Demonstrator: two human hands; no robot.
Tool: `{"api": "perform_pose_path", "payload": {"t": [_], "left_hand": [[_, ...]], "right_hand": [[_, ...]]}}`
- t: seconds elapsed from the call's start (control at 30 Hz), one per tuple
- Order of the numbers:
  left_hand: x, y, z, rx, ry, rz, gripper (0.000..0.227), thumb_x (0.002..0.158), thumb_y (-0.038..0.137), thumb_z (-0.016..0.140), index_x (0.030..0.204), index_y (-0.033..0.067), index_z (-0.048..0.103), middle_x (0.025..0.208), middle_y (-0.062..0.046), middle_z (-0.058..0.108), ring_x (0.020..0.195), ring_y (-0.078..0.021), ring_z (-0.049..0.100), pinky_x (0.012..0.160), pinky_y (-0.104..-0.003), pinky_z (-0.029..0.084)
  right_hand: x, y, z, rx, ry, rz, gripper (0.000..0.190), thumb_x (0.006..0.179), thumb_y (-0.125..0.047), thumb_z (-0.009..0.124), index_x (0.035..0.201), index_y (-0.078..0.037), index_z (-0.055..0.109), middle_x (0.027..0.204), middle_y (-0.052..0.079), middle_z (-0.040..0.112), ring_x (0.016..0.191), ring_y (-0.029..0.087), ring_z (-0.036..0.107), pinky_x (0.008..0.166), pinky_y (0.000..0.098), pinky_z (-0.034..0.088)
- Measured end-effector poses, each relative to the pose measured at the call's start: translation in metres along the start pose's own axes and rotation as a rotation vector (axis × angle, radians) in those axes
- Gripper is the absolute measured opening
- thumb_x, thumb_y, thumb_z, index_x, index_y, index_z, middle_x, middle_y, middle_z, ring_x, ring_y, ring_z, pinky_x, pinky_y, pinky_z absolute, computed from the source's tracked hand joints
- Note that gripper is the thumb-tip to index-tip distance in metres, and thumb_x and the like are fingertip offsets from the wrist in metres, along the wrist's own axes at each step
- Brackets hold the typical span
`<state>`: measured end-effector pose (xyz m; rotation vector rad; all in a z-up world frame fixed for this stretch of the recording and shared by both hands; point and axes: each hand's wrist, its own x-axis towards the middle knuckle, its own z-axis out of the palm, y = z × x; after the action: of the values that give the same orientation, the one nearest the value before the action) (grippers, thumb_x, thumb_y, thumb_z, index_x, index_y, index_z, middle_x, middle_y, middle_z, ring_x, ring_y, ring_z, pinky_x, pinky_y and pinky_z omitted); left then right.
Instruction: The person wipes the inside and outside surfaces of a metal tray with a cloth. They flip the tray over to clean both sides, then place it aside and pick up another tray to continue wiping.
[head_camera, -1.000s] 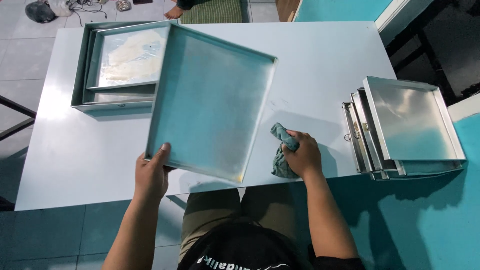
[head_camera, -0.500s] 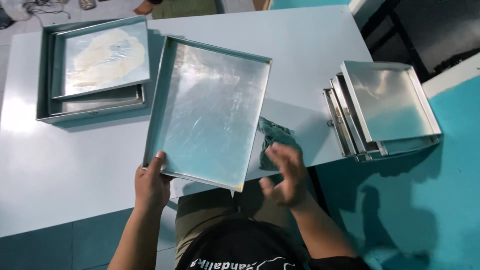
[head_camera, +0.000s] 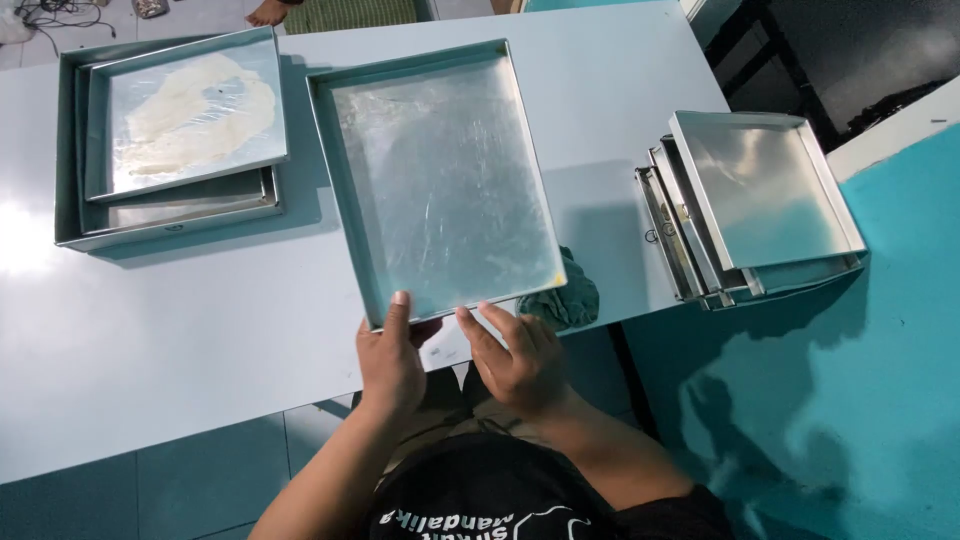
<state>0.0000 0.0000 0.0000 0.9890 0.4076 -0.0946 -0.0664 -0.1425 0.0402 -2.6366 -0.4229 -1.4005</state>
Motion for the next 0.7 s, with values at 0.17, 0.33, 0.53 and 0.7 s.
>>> {"api": "perform_pose_path", "payload": {"t": [0.17, 0.33, 0.53, 0.7], "left_hand": [[-0.009, -0.003, 0.009, 0.012, -0.046, 0.012, 0.038, 0.092, 0.025, 0.074, 0.114, -0.0039, 0.060, 0.089, -0.022, 0.070, 0.074, -0.0459, 0.075, 0.063, -0.060, 0.064], [-0.022, 0.005, 0.013, 0.065, -0.056, 0.006, 0.044, 0.091, 0.027, 0.075, 0.119, -0.0029, 0.061, 0.091, -0.023, 0.070, 0.074, -0.0428, 0.075, 0.071, -0.058, 0.064], [-0.032, -0.005, 0.013, 0.098, -0.078, 0.037, 0.043, 0.088, 0.028, 0.077, 0.116, 0.0003, 0.061, 0.092, -0.016, 0.070, 0.078, -0.0365, 0.076, 0.073, -0.051, 0.063], [-0.025, -0.041, -0.004, 0.181, -0.239, 0.078, 0.040, 0.091, 0.033, 0.075, 0.112, 0.0017, 0.061, 0.093, -0.016, 0.071, 0.086, -0.0309, 0.072, 0.074, -0.039, 0.055]], "right_hand": [[-0.005, -0.002, 0.012, 0.465, 0.072, 0.383, 0.020, 0.086, -0.022, 0.079, 0.105, -0.019, 0.074, 0.098, -0.002, 0.064, 0.062, 0.015, 0.058, 0.047, 0.0240, 0.051], [-0.041, -0.009, 0.035, 1.326, -0.024, 1.177, 0.035, 0.094, -0.017, 0.072, 0.101, -0.014, 0.038, 0.076, 0.008, 0.062, 0.063, 0.019, 0.067, 0.056, 0.0293, 0.057], [-0.017, -0.018, 0.029, 1.408, -0.092, 1.468, 0.050, 0.091, -0.035, 0.074, 0.118, -0.009, 0.041, 0.097, 0.015, 0.070, 0.077, 0.023, 0.071, 0.063, 0.0349, 0.063], [-0.028, -0.014, 0.038, 1.155, 0.095, 1.500, 0.029, 0.095, -0.017, 0.072, 0.097, 0.009, 0.058, 0.075, 0.030, 0.069, 0.061, 0.036, 0.073, 0.052, 0.0403, 0.062]]}}
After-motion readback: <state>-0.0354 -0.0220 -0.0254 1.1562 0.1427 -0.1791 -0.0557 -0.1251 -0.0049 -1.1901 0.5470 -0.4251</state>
